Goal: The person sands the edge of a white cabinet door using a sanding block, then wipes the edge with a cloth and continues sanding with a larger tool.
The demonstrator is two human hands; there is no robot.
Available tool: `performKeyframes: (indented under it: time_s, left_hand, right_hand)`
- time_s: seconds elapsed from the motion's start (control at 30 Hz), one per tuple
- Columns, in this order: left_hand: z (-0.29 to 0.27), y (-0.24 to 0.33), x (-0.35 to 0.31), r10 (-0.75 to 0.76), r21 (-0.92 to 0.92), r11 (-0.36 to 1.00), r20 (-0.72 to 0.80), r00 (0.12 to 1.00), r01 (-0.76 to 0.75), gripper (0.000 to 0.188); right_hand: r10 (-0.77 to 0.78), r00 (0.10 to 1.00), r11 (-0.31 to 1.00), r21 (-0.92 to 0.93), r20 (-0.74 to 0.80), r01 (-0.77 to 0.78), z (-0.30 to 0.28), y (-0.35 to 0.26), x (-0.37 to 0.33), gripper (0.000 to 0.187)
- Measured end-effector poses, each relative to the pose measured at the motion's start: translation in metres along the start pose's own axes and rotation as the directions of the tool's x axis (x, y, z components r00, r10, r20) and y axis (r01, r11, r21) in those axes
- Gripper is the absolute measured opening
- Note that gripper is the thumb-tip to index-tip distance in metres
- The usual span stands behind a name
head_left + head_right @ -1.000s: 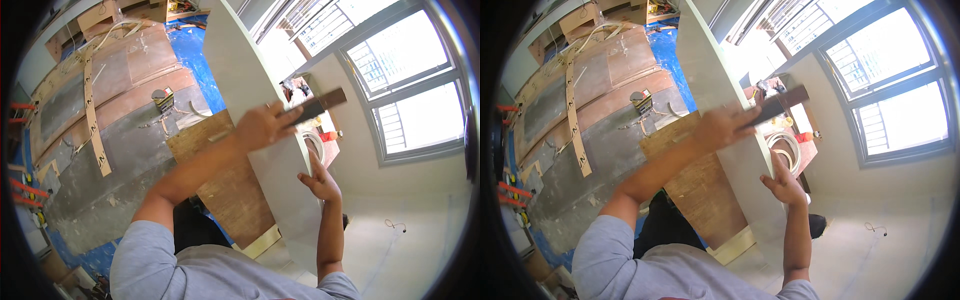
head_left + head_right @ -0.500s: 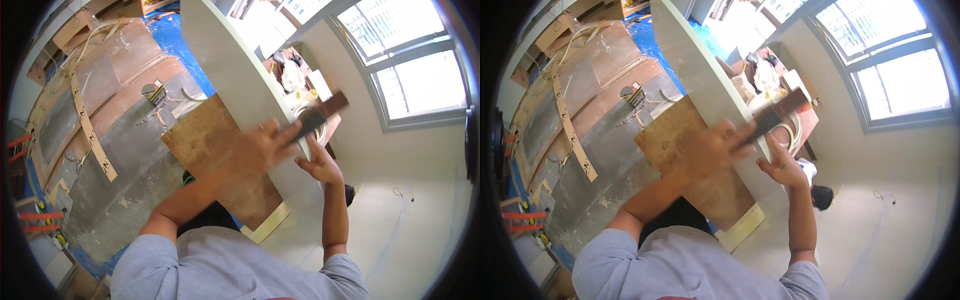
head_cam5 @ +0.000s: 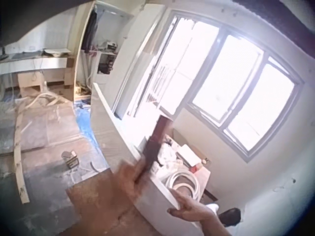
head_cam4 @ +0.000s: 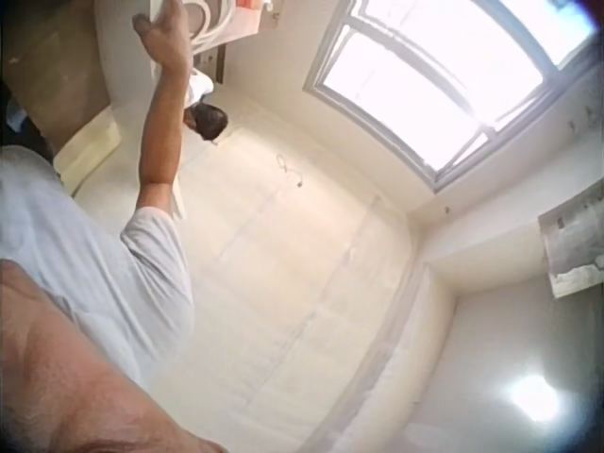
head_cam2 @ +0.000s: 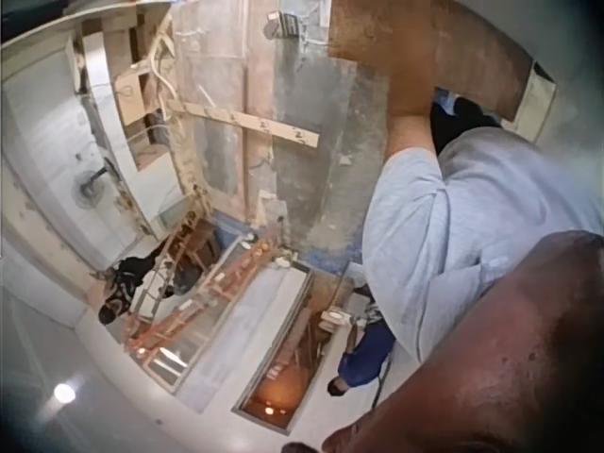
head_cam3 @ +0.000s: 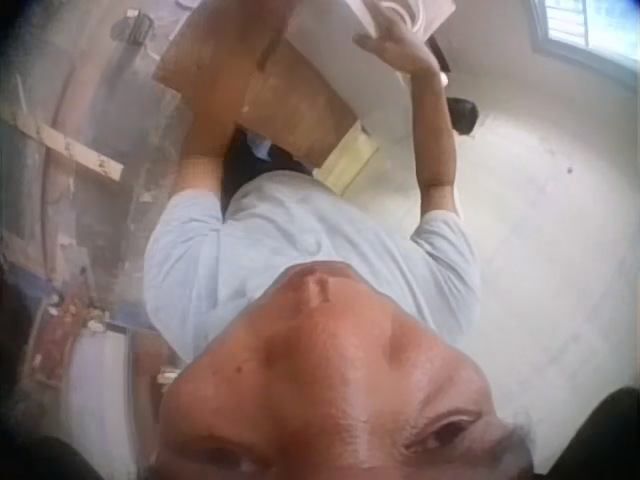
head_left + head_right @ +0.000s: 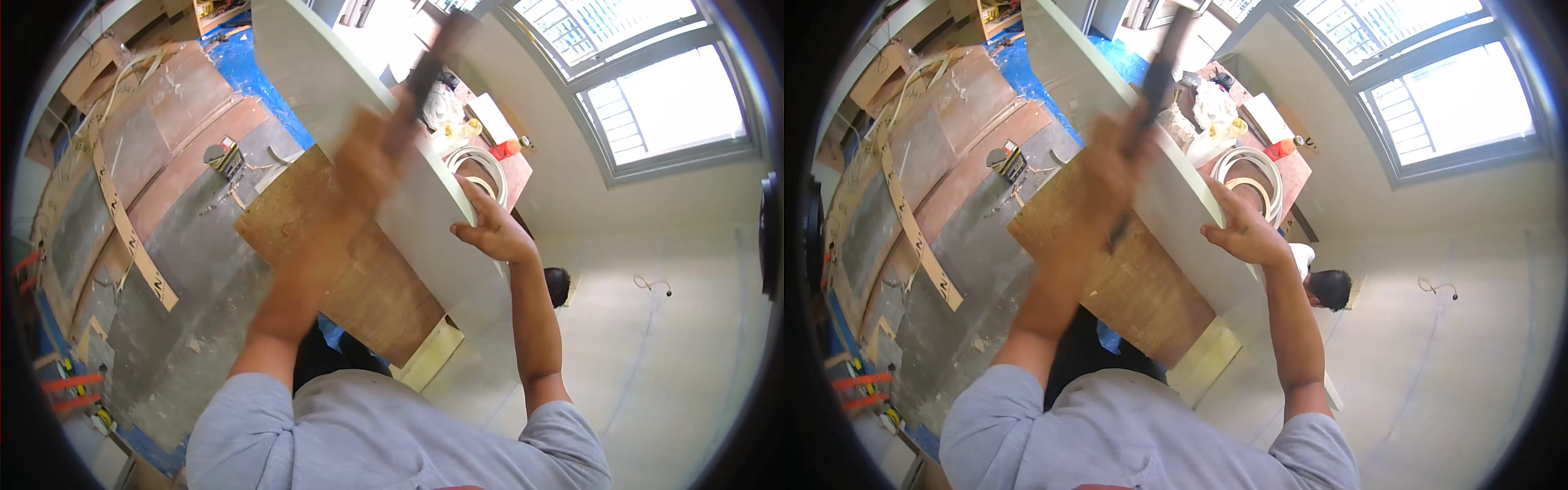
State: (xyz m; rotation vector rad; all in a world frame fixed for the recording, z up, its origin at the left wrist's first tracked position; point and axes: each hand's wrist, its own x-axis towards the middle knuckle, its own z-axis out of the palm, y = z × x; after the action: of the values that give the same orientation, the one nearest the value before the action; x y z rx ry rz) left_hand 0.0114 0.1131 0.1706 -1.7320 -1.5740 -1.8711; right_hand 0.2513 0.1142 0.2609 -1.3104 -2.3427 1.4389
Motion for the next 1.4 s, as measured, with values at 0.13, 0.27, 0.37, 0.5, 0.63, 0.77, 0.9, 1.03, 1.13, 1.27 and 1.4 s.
performKeyframes:
  time_s: [0.13, 0.27, 0.37, 0.5, 0.63, 0.77, 0.9, 1.03, 1.13, 1.27, 1.4]
  left_hand:
    - [0.025, 0.068, -0.055, -0.036, -0.093, 0.995, 0.051, 0.998, 0.041, 0.064]
    - [0.052, 0.01, -0.036, 0.063, 0.031, 0.998, -0.136, 0.989, -0.059, 0.058]
    - [0.033, -0.052, 0.014, -0.126, -0.04, 0.992, -0.208, 0.97, 0.12, 0.048]
    - [0.009, -0.066, 0.035, -0.233, 0.026, 0.969, -0.244, 0.941, 0.247, 0.044]
    - [0.019, 0.046, -0.048, 0.046, -0.011, 0.999, -0.026, 0.999, -0.046, 0.05]
    - [0.032, 0.039, -0.056, 0.015, -0.022, 1.0, -0.006, 1.0, -0.015, 0.055]
    - [0.018, -0.069, 0.026, -0.083, 0.011, 0.996, -0.139, 0.987, 0.085, 0.053]
    - [-0.001, -0.119, 0.059, -0.148, 0.169, 0.961, -0.355, 0.923, 0.219, 0.048]
    - [-0.003, 0.01, -0.002, -0.254, -0.141, 0.959, -0.052, 0.966, 0.245, 0.047]
    - [-0.004, 0.12, -0.065, 0.031, -0.157, 0.987, 0.293, 0.955, 0.016, 0.058]
    - [-0.021, 0.164, -0.089, 0.021, -0.151, 0.988, 0.323, 0.946, 0.03, 0.059]
  right_hand:
    - [-0.074, 0.996, 0.997, -0.004, -0.045, 0.074, -0.005, 0.026, -0.006, 0.086]
    - [-0.048, 0.996, 0.997, -0.064, -0.07, 0.043, -0.006, 0.031, -0.006, 0.089]
    - [-0.053, 0.995, 0.999, -0.018, -0.081, 0.052, -0.009, 0.015, 0.002, 0.093]
    - [-0.03, 0.995, 0.98, 0.191, -0.096, 0.048, -0.004, 0.004, 0.0, 0.092]
    - [-0.049, 0.995, 0.998, 0.024, -0.088, 0.051, 0.004, 0.018, -0.005, 0.094]
    - [-0.032, 0.996, 0.999, 0.025, -0.086, 0.034, 0.004, 0.017, -0.009, 0.095]
    - [0.004, 0.995, 0.999, 0.035, -0.095, -0.001, -0.001, 0.009, -0.001, 0.095]
    - [-0.085, 0.995, 0.996, 0.006, -0.044, 0.086, -0.001, 0.008, -0.001, 0.091]
    - [-0.013, 0.997, 0.999, -0.049, -0.079, 0.009, -0.002, -0.003, -0.007, 0.089]
    - [0.149, 0.983, 0.972, -0.169, -0.108, -0.166, -0.014, 0.008, -0.038, 0.083]
    - [-0.021, 0.999, 0.947, -0.322, -0.042, 0.006, -0.015, 0.059, -0.123, 0.071]
